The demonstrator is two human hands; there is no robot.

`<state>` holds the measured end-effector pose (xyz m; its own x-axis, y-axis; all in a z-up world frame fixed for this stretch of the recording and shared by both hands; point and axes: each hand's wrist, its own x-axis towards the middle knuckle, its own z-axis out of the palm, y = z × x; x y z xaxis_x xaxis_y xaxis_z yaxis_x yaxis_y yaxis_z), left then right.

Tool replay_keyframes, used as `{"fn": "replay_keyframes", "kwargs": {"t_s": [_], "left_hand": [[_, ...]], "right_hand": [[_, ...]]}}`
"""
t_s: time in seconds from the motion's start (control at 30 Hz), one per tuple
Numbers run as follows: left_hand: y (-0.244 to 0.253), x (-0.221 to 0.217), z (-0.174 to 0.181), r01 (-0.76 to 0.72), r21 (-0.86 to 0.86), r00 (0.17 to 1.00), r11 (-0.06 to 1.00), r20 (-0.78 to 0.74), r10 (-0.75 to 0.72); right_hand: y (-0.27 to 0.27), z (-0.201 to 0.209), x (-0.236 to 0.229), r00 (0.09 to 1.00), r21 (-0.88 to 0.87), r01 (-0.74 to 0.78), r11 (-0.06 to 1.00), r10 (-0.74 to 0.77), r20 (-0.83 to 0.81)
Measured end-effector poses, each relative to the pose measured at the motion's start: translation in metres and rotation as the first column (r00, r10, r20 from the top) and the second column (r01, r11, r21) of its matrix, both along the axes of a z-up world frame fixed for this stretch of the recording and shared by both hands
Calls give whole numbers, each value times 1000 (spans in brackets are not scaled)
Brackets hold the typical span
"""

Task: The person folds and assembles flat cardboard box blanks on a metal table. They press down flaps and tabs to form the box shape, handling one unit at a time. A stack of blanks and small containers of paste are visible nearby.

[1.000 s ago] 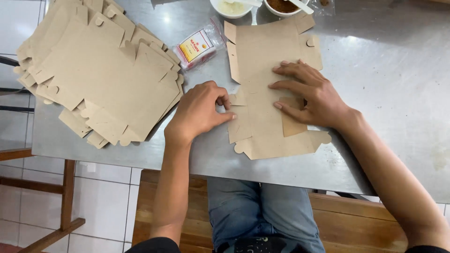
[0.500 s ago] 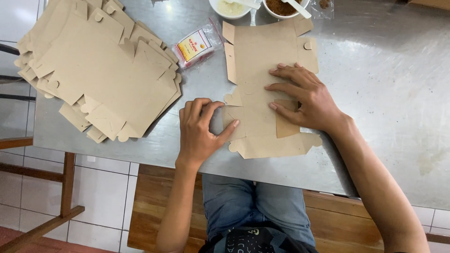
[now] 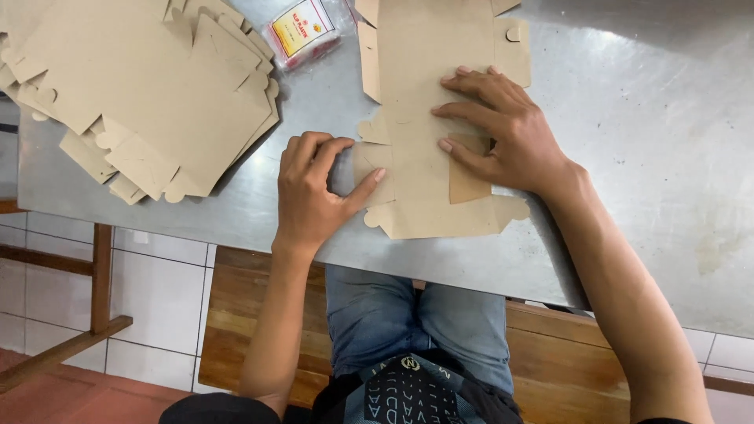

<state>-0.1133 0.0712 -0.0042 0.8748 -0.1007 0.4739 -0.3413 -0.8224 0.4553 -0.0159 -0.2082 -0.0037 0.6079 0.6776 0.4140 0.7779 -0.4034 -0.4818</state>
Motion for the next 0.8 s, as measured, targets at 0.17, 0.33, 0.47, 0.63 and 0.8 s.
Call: {"fn": "replay_keyframes", "kwargs": {"t_s": [0.17,0.33,0.47,0.63,0.8], "left_hand": [[3,1,2,23,-128,995,992,-97,-36],[5,2,4,23,-217,984,976,-166,-60],[7,-1,10,35,-295,974,955,-203,-98],[13,-4,16,87,-402,945,911,-257,-204],[13,-6,17,352,-452,821,819,-271,-502]], "right_hand": [[0,-2,1,1000,6,-2,1000,2,2],[0,0,1,1000,19,-5,1000,6,-29],[0,-1,-1,1000,18,-3,1000,4,-31],[0,0,0,1000,17,-6,1000,7,-27],[-1,-1,0,1000,12,-5,1000,6,-31]]}}
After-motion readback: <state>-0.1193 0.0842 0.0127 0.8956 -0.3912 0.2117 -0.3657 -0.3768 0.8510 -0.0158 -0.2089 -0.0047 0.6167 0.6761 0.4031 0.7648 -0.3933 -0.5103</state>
